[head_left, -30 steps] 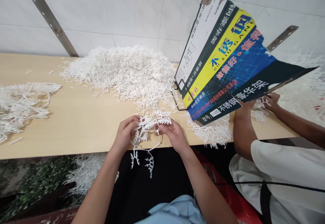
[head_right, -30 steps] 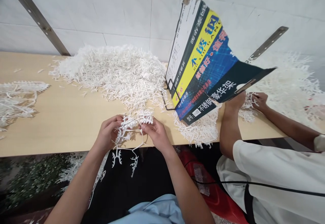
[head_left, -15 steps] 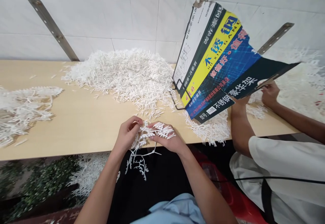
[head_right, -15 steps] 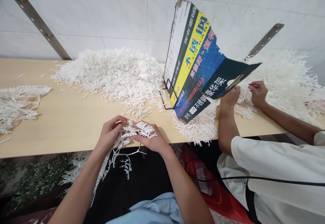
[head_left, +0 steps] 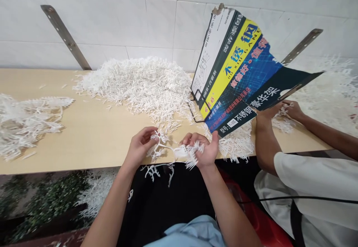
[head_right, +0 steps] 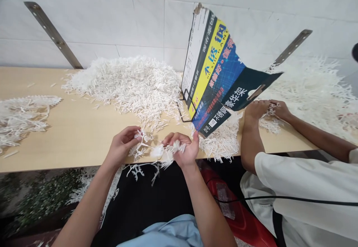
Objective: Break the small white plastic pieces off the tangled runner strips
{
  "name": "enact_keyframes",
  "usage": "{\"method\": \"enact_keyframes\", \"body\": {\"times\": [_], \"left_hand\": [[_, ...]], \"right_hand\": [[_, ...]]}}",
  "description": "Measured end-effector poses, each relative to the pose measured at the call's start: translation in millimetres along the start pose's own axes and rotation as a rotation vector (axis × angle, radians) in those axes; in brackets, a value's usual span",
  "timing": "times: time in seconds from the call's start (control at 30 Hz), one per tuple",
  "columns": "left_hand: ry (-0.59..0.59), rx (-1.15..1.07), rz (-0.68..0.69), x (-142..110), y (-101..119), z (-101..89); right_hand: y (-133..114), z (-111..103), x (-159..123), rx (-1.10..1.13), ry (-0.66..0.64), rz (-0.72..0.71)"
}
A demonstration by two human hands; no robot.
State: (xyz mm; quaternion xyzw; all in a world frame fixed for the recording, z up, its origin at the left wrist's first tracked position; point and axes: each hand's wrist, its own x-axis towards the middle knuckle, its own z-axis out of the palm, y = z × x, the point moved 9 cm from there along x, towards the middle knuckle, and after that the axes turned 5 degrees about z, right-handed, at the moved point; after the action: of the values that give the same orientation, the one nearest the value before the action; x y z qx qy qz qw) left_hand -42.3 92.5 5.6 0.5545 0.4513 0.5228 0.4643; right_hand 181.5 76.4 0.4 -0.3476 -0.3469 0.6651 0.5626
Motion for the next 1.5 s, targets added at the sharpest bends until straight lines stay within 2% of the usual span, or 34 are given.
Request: {"method": "enact_keyframes", "body": {"times": [0.07,0.2,0.27,0.33,0.43,0.57,0.7,0.83,1.0,1.13,1.2,1.33,1.4,1.5], "left_hand": [[0.025,-0.020,-0.019,0.1,-4.3,-3.1],[0.007,0.012,-0.012,-0.9,-6.1,-0.6],[-0.023,0.037,-0.009,-1.5,-5.5,2.8],[-0.056,0.045,-0.009,-1.8,-4.4,6.1],[-0.077,0.040,-0.003,-1.2,-1.9,8.1],[-0.072,0.117,-0.018,-0.4,1.2,8.2],[-0.168,0.238,-0.012,-1.8,8.5,20.3],[-0.222,0.246,0.005,-0.8,12.8,28.7],[-0.277,0.308,-0.010,0.3,6.8,31.2],[-0.308,0.345,0.010,-3.8,6.6,30.5],[-0.276,0.310,-0.002,-4.6,6.6,27.1],[-0.184,0.264,-0.023,-1.8,6.0,20.2],[-0.156,0.264,-0.021,0.3,5.2,18.8],[-0.146,0.295,-0.001,2.4,4.9,19.0]], "right_hand": [[1.8,4.1,4.0,-0.064,-0.003,0.027],[13.4,22.3,15.6,-0.395,-0.058,0.157],[7.2,35.1,22.4,-0.580,-0.106,0.104],[-4.2,49.6,29.1,-0.748,-0.170,-0.020],[-7.2,65.5,37.9,-0.890,-0.307,-0.110],[2.7,63.3,47.5,-0.901,-0.353,-0.096],[6.6,60.6,46.6,-0.891,-0.336,-0.126],[1.0,56.1,45.3,-0.872,-0.227,-0.159],[9.7,38.9,53.4,-0.738,-0.171,-0.031],[2.3,8.2,66.6,-0.401,0.059,-0.052],[-1.3,7.7,67.2,-0.439,0.102,-0.096],[-12.9,39.8,53.5,-0.894,0.030,-0.280],[-14.1,54.9,45.8,-0.977,-0.059,-0.328],[-1.6,67.6,41.6,-0.977,-0.269,-0.251]]}}
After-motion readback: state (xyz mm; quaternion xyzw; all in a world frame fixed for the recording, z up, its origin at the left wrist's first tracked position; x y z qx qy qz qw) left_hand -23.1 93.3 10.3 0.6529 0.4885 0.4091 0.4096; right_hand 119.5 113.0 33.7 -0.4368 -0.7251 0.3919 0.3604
